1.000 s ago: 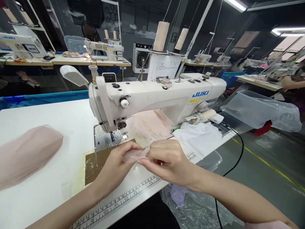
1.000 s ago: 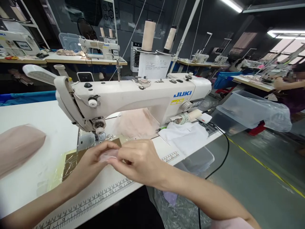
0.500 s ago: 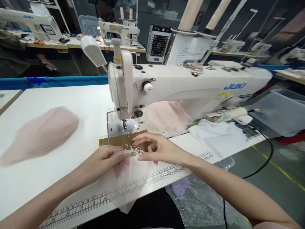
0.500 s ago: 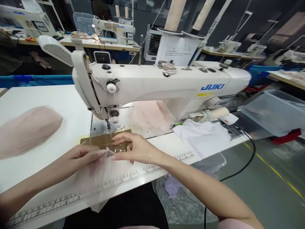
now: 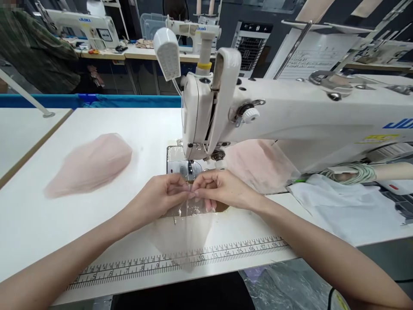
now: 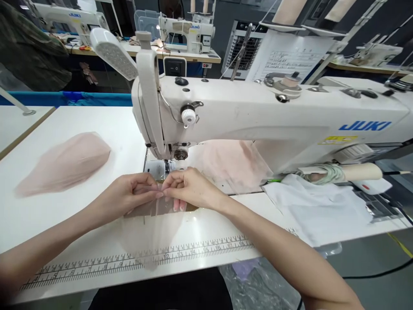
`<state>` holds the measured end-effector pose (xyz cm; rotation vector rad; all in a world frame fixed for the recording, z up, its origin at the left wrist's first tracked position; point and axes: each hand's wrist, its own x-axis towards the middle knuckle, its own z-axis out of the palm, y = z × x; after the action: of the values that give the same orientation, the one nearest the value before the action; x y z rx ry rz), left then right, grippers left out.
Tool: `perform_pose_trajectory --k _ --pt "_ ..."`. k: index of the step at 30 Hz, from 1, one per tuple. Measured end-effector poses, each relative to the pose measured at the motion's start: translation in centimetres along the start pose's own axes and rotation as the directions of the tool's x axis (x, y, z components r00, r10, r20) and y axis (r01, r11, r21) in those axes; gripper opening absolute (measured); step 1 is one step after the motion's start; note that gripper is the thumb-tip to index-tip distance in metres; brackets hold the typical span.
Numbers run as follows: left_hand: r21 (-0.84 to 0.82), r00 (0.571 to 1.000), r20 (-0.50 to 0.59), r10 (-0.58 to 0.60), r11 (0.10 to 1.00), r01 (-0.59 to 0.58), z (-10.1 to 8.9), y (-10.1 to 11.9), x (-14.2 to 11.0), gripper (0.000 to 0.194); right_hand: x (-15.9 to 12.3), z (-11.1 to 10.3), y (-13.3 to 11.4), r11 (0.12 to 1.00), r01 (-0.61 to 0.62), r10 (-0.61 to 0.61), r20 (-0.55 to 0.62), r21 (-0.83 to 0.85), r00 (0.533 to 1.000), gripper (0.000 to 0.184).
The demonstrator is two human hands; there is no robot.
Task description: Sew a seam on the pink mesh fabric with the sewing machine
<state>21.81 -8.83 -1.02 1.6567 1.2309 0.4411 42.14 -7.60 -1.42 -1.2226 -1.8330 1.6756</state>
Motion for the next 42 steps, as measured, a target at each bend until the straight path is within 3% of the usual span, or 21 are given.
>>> perform_pose_trajectory --k 4,10,21,28,32,34,37,39,42 --pt "0.205 0.981 -0.141 0.131 0.974 -0.100 0.2 -0.9 -0.1 0.019 -0.2 0.5 0.4 0.986 0.138 -0.147 -0.114 -0.089 0.982 0.008" --pt "0.261 0.954 -0.115 0.278 0.935 -0.241 1.3 -1.9 -0.1 0.023 -0.7 1.2 1.4 0.870 0.339 -0.423 -0.188 -0.357 0.886 0.006" --pt "0.319 0.910 -0.153 0.385 0.891 -0.323 1.4 -2.6 -0.1 0.017 -0.6 1.5 1.9 0.829 0.416 -0.506 -0.184 -0.373 0.843 0.005" --pt "0.316 0.890 -0.169 0.423 0.879 -0.358 1.5 -2.6 -0.1 0.012 -0.5 1.5 2.0 0.810 0.420 -0.513 -0.150 -0.409 0.845 0.006" --pt "0.367 0.862 -0.215 0.459 0.856 -0.364 1.5 -2.4 -0.3 0.011 -0.5 1.5 2.1 0.764 0.453 -0.559 -0.118 -0.460 0.821 0.009" --pt "0.411 0.842 -0.229 0.489 0.833 -0.371 1.5 -2.4 -0.4 0.010 -0.5 1.6 2.3 0.706 0.497 -0.619 -0.100 -0.504 0.779 0.010" --pt "0.458 0.809 -0.220 0.546 0.790 -0.408 1.6 -2.6 -0.5 0.016 -0.4 1.6 2.6 0.537 0.545 -0.757 -0.082 -0.644 0.649 0.009" --pt "0.489 0.775 -0.202 0.599 0.747 -0.450 1.6 -2.8 -0.5 0.016 -0.5 1.4 2.9 0.353 0.521 -0.846 -0.027 -0.777 0.532 0.008" --pt "0.531 0.734 -0.195 0.651 0.699 -0.479 1.7 -3.0 -0.7 0.014 -0.7 1.1 2.9 0.043 0.463 -0.918 0.149 -0.885 0.369 0.014"
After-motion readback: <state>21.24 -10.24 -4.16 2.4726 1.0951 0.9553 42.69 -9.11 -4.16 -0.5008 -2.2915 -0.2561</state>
